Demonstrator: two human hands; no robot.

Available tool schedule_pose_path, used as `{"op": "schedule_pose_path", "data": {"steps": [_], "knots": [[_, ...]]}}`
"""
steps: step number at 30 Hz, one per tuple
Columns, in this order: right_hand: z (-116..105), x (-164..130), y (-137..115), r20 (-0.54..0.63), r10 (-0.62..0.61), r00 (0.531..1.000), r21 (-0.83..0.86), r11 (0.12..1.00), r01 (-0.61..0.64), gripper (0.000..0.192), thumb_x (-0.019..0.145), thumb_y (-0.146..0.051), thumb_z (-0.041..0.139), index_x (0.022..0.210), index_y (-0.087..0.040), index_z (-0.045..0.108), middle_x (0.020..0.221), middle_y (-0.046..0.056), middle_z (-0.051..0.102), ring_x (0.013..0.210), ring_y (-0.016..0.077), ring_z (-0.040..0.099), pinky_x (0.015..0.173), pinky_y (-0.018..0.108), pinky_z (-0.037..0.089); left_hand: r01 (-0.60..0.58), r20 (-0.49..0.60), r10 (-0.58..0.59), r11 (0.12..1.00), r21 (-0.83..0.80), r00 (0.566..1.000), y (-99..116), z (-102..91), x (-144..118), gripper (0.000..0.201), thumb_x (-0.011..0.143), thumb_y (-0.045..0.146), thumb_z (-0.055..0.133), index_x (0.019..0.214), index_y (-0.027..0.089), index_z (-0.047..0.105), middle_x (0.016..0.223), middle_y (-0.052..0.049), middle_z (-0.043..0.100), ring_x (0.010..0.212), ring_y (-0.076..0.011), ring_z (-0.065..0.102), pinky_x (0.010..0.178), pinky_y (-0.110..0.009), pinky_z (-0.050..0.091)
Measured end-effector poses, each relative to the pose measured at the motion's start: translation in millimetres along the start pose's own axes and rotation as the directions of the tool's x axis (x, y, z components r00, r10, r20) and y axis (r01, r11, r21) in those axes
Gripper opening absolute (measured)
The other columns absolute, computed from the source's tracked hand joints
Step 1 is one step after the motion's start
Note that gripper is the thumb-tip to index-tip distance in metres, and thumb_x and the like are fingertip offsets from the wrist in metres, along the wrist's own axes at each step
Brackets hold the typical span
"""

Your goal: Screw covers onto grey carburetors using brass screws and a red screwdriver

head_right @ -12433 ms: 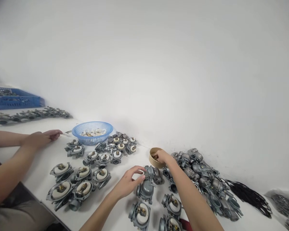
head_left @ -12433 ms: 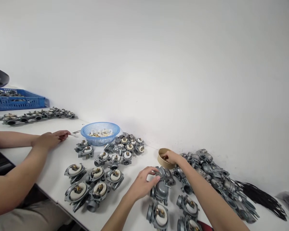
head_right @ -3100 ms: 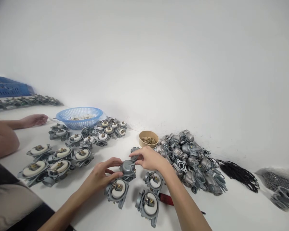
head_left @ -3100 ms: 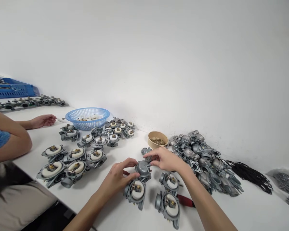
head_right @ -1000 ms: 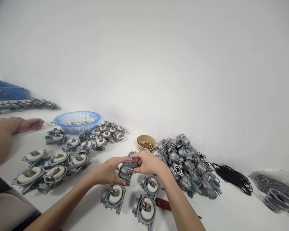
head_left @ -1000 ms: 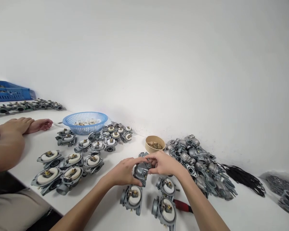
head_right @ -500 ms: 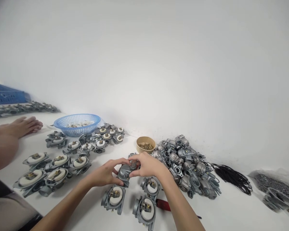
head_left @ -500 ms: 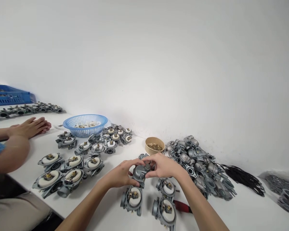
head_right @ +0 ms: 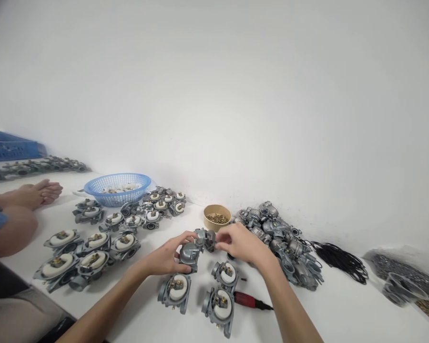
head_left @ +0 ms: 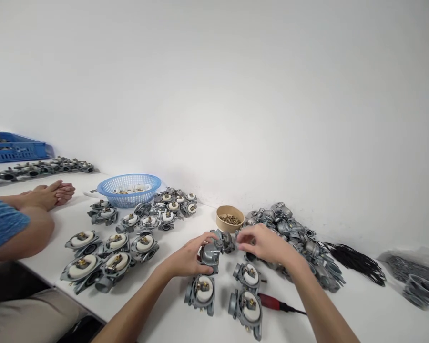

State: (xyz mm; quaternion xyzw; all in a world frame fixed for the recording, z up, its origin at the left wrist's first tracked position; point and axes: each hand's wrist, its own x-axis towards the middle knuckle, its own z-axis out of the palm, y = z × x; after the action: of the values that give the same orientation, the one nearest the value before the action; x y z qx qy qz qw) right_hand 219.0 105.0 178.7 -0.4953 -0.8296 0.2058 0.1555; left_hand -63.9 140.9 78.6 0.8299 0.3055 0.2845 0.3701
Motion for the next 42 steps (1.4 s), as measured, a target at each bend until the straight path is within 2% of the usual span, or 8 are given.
{"op": "schedule_pose_path", "data": {"steps": [5,11,17,21,24,28,34,42], "knots": [[15.9,-54.0,14.6,0.153,0.333,0.930,-0.188,0.934,-0.303,0.011,0.076,-0.014,0.074,0.079,-0.023,0.078,0.090,0.007,0.079,0.077,0.0258,0.072,0.061,0.032,0.047,0.026,0.033,-0.027,0.999,0.031,0.999,-5.1,-2.2,-2.0,0.095,0.072,0.044,0.087,0.155,0.032,0.042,0.153,-0.014,0.055,0.142,-0.0393,0.051,0.102,-0.046,0.056],[62.4,-81.7,23.6,0.123,0.321,0.939,-0.430,0.870,-0.242,0.023,0.070,-0.001,0.062,0.070,-0.023,0.068,0.079,0.006,0.072,0.080,0.0278,0.070,0.059,0.029,0.036,0.019,0.125,-0.054,0.964,0.265,0.991,8.4,-13.4,15.2,0.099,0.070,0.046,0.086,0.157,0.037,0.041,0.146,-0.011,0.063,0.132,-0.0401,0.060,0.110,-0.054,0.048],[28.5,-101.7,19.1,0.020,0.329,0.944,-0.434,0.853,-0.288,0.028,0.078,-0.003,0.057,0.091,-0.023,0.072,0.093,0.007,0.074,0.084,0.0261,0.069,0.066,0.029,0.043,-0.056,0.329,-0.131,0.863,0.503,0.935,31.4,-20.6,38.6,0.076,0.068,0.043,0.084,0.140,0.043,0.059,0.140,-0.002,0.069,0.128,-0.0382,0.062,0.106,-0.050,0.051],[-21.2,-110.0,-1.8,-0.131,0.148,0.980,-0.314,0.932,-0.182,0.043,0.096,-0.023,0.054,0.137,-0.034,0.063,0.102,0.007,0.077,0.089,0.0254,0.071,0.073,0.032,0.055,-0.125,0.273,-0.012,0.869,0.478,0.962,24.4,-15.0,36.8,0.068,0.068,0.040,0.083,0.133,0.040,0.064,0.128,0.000,0.074,0.116,-0.0339,0.069,0.105,-0.045,0.051],[-50.3,-99.1,-27.0,-0.214,-0.125,0.969,-0.246,0.967,0.070,0.040,0.102,-0.030,0.055,0.142,-0.036,0.059,0.104,0.004,0.077,0.085,0.0207,0.073,0.070,0.029,0.059,-0.158,0.226,0.054,0.867,0.473,0.973,14.9,-9.3,33.7,0.066,0.070,0.043,0.082,0.133,0.039,0.063,0.126,0.000,0.074,0.112,-0.0322,0.071,0.104,-0.042,0.050],[-51.8,-59.4,-54.6,-0.438,-0.474,0.764,-0.153,0.877,0.456,0.040,0.099,-0.016,0.062,0.134,-0.035,0.063,0.100,0.002,0.077,0.086,0.0178,0.073,0.076,0.029,0.061,-0.156,0.176,0.075,0.848,0.506,0.981,9.4,-1.2,33.9,0.060,0.075,0.045,0.078,0.132,0.035,0.061,0.119,0.000,0.076,0.101,-0.0303,0.073,0.093,-0.039,0.054],[-13.8,2.8,-49.5,-0.445,-0.528,0.723,-0.081,0.828,0.555,0.042,0.097,-0.010,0.061,0.135,-0.028,0.064,0.101,0.004,0.076,0.084,0.0169,0.071,0.077,0.032,0.061,-0.180,0.170,0.104,0.828,0.531,0.980,5.3,8.1,35.6,0.054,0.079,0.043,0.076,0.129,0.026,0.061,0.120,-0.006,0.073,0.109,-0.0333,0.071,0.095,-0.041,0.054],[-6.5,12.2,-34.8,-0.464,-0.504,0.729,-0.047,0.835,0.548,0.038,0.094,-0.013,0.065,0.130,-0.024,0.067,0.102,0.005,0.076,0.082,0.0161,0.072,0.075,0.031,0.062,-0.241,0.161,0.183,0.818,0.522,0.970,5.2,11.8,31.2,0.052,0.081,0.034,0.074,0.130,0.025,0.058,0.113,-0.007,0.071,0.104,-0.0302,0.070,0.090,-0.037,0.056]]}}
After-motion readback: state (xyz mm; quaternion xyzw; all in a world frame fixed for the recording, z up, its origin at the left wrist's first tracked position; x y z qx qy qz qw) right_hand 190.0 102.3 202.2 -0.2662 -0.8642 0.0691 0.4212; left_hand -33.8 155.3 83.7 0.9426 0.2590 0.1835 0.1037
